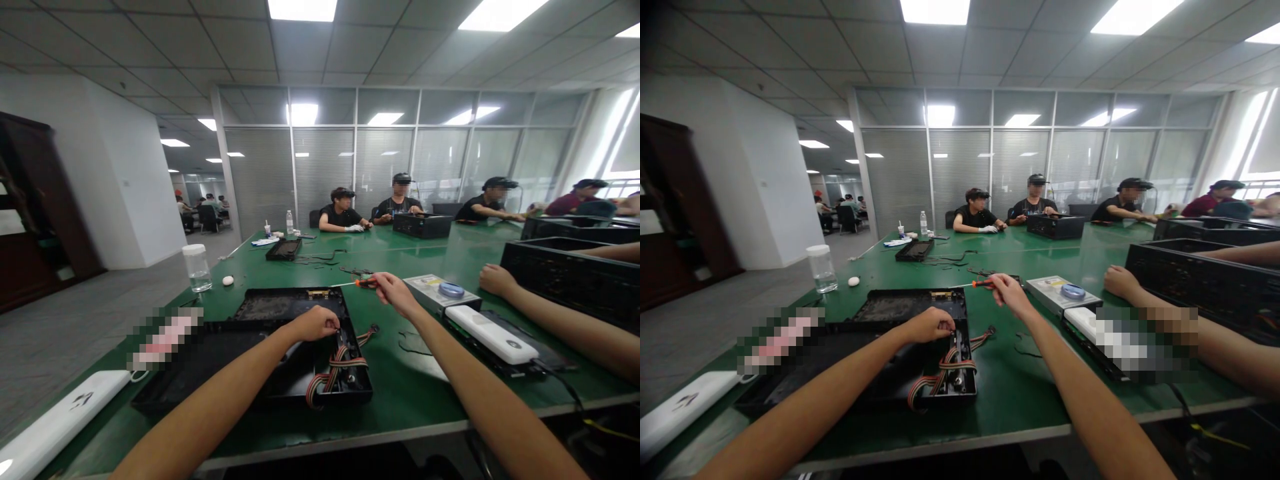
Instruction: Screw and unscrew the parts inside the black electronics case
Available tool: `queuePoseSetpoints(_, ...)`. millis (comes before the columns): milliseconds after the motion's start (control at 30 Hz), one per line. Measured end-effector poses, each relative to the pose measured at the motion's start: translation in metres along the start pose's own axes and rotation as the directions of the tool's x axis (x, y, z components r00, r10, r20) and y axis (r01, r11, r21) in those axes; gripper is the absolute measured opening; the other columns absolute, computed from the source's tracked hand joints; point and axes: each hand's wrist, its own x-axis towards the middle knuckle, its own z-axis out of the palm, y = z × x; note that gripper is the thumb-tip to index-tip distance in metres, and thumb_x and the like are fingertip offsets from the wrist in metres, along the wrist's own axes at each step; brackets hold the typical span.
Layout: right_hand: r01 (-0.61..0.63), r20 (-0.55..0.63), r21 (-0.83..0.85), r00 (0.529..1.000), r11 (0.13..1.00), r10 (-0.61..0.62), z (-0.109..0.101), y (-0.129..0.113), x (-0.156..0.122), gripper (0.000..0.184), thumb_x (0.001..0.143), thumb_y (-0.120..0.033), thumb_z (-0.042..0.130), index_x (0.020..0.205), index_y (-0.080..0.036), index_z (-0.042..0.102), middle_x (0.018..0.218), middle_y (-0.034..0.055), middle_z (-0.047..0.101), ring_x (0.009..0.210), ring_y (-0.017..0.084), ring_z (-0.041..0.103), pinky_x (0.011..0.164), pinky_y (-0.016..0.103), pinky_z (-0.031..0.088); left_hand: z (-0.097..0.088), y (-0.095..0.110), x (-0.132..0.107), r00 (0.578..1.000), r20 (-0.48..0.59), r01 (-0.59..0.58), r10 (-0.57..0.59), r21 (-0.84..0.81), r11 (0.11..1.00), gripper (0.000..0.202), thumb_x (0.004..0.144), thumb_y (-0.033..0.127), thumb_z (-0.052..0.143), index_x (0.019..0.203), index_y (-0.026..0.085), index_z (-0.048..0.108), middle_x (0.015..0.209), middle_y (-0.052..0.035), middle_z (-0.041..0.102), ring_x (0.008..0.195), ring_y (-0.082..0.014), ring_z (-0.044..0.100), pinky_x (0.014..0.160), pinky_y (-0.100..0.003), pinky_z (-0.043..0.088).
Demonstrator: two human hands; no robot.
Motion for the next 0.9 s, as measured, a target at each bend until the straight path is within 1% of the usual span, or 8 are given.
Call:
queuePoseSetpoints(67, 0.075, -0.116, -0.01, 0.99, 0.997, -0.075, -0.003, -0.004, -0.001, 0.031, 0.079, -0.046, 0.037, 0.078, -0.017, 0.048, 0.047, -0.0069, 0.036, 0.036, 0.006, 0.029, 0.034, 0.018, 0.022, 0.0, 0.0, 0.0, 1.0, 0.004, 0.009, -0.009, -0.003, 1.0, 0.015, 0.07, 0.015, 0.056, 0.083, 0.012, 0.063, 0.07, -0.0008, 0.061, 0.063, -0.0095, 0.054, 0.06, -0.017, 0.04)
queuePoseSetpoints(167, 0.215, -0.228, -0.163, 0.941, 0.963, -0.249, 0.005, -0.005, -0.006, 0.031, 0.077, -0.045, 0.042, 0.066, -0.017, 0.049, 0.05, -0.0052, 0.038, 0.043, 0.008, 0.035, 0.04, 0.019, 0.027, -0.001, 0.002, 0.0, 1.0, 0.008, 0.008, -0.008, -0.008, 1.0, 0.014, 0.07, 0.015, 0.055, 0.082, 0.013, 0.063, 0.069, -0.0001, 0.06, 0.061, -0.0086, 0.052, 0.058, -0.016, 0.038)
queuePoseSetpoints(267, 0.308, -0.217, -0.353, 0.892, 0.884, -0.397, 0.018, -0.005, -0.013, 0.029, 0.078, -0.041, 0.043, 0.063, -0.017, 0.05, 0.052, -0.0041, 0.04, 0.05, 0.01, 0.039, 0.048, 0.02, 0.032, -0.003, 0.004, -0.001, 1.0, 0.003, 0.006, -0.005, -0.015, 1.0, 0.012, 0.071, 0.016, 0.055, 0.08, 0.013, 0.063, 0.064, 0.0009, 0.058, 0.058, -0.0077, 0.051, 0.056, -0.015, 0.037)
queuePoseSetpoints(367, 0.346, -0.177, -0.477, 0.862, 0.808, -0.474, 0.025, -0.006, -0.018, 0.028, 0.079, -0.039, 0.041, 0.065, -0.017, 0.052, 0.052, -0.0044, 0.04, 0.049, 0.01, 0.038, 0.05, 0.021, 0.031, -0.004, 0.006, -0.002, 1.0, 0.012, 0.015, -0.014, -0.019, 1.0, 0.012, 0.071, 0.017, 0.056, 0.08, 0.013, 0.063, 0.064, 0.0011, 0.058, 0.058, -0.0076, 0.051, 0.057, -0.015, 0.037)
queuePoseSetpoints(600, 0.385, -0.043, -0.668, 0.834, 0.637, -0.549, 0.019, -0.009, -0.021, 0.027, 0.081, -0.037, 0.04, 0.07, -0.017, 0.055, 0.053, -0.0022, 0.048, 0.049, 0.011, 0.043, 0.052, 0.021, 0.031, -0.004, 0.005, -0.001, 0.999, 0.033, 0.037, -0.037, -0.004, 0.999, 0.015, 0.072, 0.018, 0.056, 0.082, 0.013, 0.065, 0.066, 0.0001, 0.061, 0.059, -0.0082, 0.052, 0.058, -0.016, 0.036)
queuePoseSetpoints(733, 0.443, 0.119, -0.764, 0.811, 0.469, -0.573, 0.024, -0.031, -0.028, 0.032, 0.083, -0.037, 0.038, 0.071, -0.016, 0.058, 0.058, 0.0015, 0.056, 0.055, 0.012, 0.051, 0.055, 0.021, 0.032, -0.003, 0.003, -0.002, 0.998, 0.028, 0.051, -0.051, 0.019, 0.999, 0.015, 0.071, 0.018, 0.057, 0.082, 0.014, 0.066, 0.067, 0.0001, 0.061, 0.06, -0.0086, 0.053, 0.058, -0.016, 0.037)
queuePoseSetpoints(800, 0.461, 0.255, -0.822, 0.824, 0.335, -0.507, 0.03, -0.054, -0.032, 0.037, 0.084, -0.041, 0.036, 0.07, -0.016, 0.059, 0.06, 0.0036, 0.059, 0.057, 0.013, 0.053, 0.056, 0.022, 0.031, -0.004, 0.003, -0.002, 0.998, 0.026, 0.053, -0.053, 0.022, 0.998, 0.015, 0.071, 0.017, 0.057, 0.082, 0.015, 0.066, 0.067, 0.0004, 0.061, 0.06, -0.0087, 0.053, 0.058, -0.016, 0.037)
queuePoseSetpoints(900, 0.466, 0.414, -0.875, 0.86, 0.129, -0.297, 0.041, -0.093, -0.038, 0.045, 0.085, -0.045, 0.029, 0.071, -0.015, 0.059, 0.063, 0.008, 0.062, 0.059, 0.016, 0.055, 0.056, 0.024, 0.029, -0.004, 0.004, -0.003, 0.999, 0.021, 0.039, -0.04, 0.012, 0.999, 0.015, 0.07, 0.016, 0.057, 0.081, 0.015, 0.066, 0.066, 0.0008, 0.061, 0.059, -0.0086, 0.053, 0.058, -0.016, 0.037)
